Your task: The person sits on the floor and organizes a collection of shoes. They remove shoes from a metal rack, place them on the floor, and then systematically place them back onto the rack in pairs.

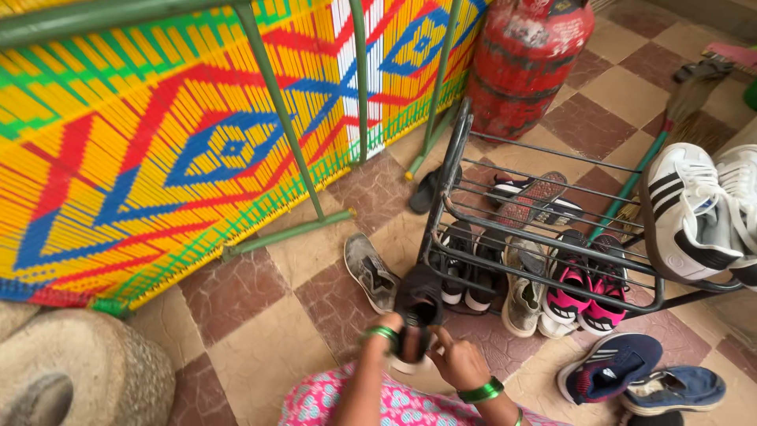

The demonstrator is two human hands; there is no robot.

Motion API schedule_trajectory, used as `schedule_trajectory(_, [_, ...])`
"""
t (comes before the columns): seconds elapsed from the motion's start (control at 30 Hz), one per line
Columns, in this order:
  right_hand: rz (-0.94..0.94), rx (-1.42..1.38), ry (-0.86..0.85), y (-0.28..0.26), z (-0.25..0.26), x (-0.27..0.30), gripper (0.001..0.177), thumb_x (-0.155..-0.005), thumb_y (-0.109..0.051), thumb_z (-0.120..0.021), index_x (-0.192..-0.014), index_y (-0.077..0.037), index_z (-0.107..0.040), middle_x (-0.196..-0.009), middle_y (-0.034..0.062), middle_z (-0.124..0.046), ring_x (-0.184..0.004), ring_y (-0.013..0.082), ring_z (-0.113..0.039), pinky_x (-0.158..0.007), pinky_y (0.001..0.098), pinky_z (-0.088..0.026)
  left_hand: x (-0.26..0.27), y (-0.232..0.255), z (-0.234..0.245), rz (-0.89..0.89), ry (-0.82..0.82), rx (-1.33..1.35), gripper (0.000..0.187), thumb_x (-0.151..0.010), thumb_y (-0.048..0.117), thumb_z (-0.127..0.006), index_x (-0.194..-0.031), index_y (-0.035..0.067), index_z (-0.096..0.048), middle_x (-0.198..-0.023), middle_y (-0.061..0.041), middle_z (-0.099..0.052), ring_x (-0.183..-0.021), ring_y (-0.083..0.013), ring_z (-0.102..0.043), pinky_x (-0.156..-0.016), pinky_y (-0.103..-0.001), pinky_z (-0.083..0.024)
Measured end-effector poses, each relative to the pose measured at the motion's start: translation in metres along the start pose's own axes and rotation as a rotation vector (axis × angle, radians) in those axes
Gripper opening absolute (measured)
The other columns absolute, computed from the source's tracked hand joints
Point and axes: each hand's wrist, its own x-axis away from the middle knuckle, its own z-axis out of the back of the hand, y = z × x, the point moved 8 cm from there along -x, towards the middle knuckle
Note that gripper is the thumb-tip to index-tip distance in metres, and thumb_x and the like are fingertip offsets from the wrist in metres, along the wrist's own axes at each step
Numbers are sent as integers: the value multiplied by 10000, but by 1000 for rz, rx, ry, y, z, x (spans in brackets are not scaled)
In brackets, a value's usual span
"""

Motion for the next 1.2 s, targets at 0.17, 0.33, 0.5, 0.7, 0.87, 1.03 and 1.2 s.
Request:
schedule_trajectory(0.17, [0, 51, 38, 20, 14, -18, 302, -820, -260, -758, -1097, -169, -681, -834, 51, -786, -744, 337, -741, -645, 475, -577, -29, 22, 55, -26, 104, -132, 390, -824, 192, -609, -1065, -89, -731, -1045, -236, -765, -939, -314, -743, -827, -422, -563])
schedule_trajectory(0.33, [-58, 175, 52, 51, 19, -38, 192, -846, -272, -743, -1008, -177, -700, -820, 39, -788, -771, 334, -733, -675, 475, -569, -57, 45, 68, -70, 329, 290, 419, -846, 175, -628, -1151, -102, -704, -1120, -269, -756, -992, -349, -737, -852, -439, -560])
schedule_trajectory(0.5, [-103, 207, -35, 68, 14, -43, 269, -837, -268, -741, -1075, -155, -684, -904, 78, -762, -813, 329, -733, -698, 463, -566, -86, 108, 75, -538, 310, 456, 654, -859, 310, -744, -1407, 64, -489, -1333, -170, -639, -1144, -278, -634, -946, -380, -475])
schedule_trajectory(0.7, [-91, 232, -80, 67, 1, -55, 284, -842, -299, -751, -1085, -159, -704, -983, 97, -745, -849, 324, -727, -734, 457, -563, -105, 63, 75, -92, 381, 535, 456, -982, 350, -705, -1256, -14, -685, -1039, -216, -690, -787, -248, -558, -648, -400, -445])
schedule_trajectory(0.87, [-39, 206, -41, 59, -1, -50, 283, -830, -283, -767, -1067, -142, -709, -989, 108, -744, -875, 345, -715, -744, 478, -553, -91, 65, 39, -316, 331, 474, 300, -917, 217, -723, -1122, 3, -766, -883, -85, -723, -709, -176, -626, -639, -320, -481])
schedule_trajectory(1.03, [-175, 314, -26, 91, 17, -49, 329, -835, -306, -775, -1125, -173, -694, -955, 140, -719, -888, 363, -700, -772, 490, -546, -72, 113, -41, -686, 92, 368, 202, -907, 159, -742, -1063, 32, -740, -892, -37, -754, -728, -113, -638, -691, -276, -529])
schedule_trajectory(1.2, [-319, 373, 208, 146, 58, -54, 391, -758, -240, -784, -1115, -129, -667, -1142, 133, -673, -965, 371, -689, -813, 487, -563, -46, 101, -119, -619, -54, 96, 219, -900, 177, -746, -1089, 68, -730, -915, -11, -773, -814, -85, -716, -764, -239, -555])
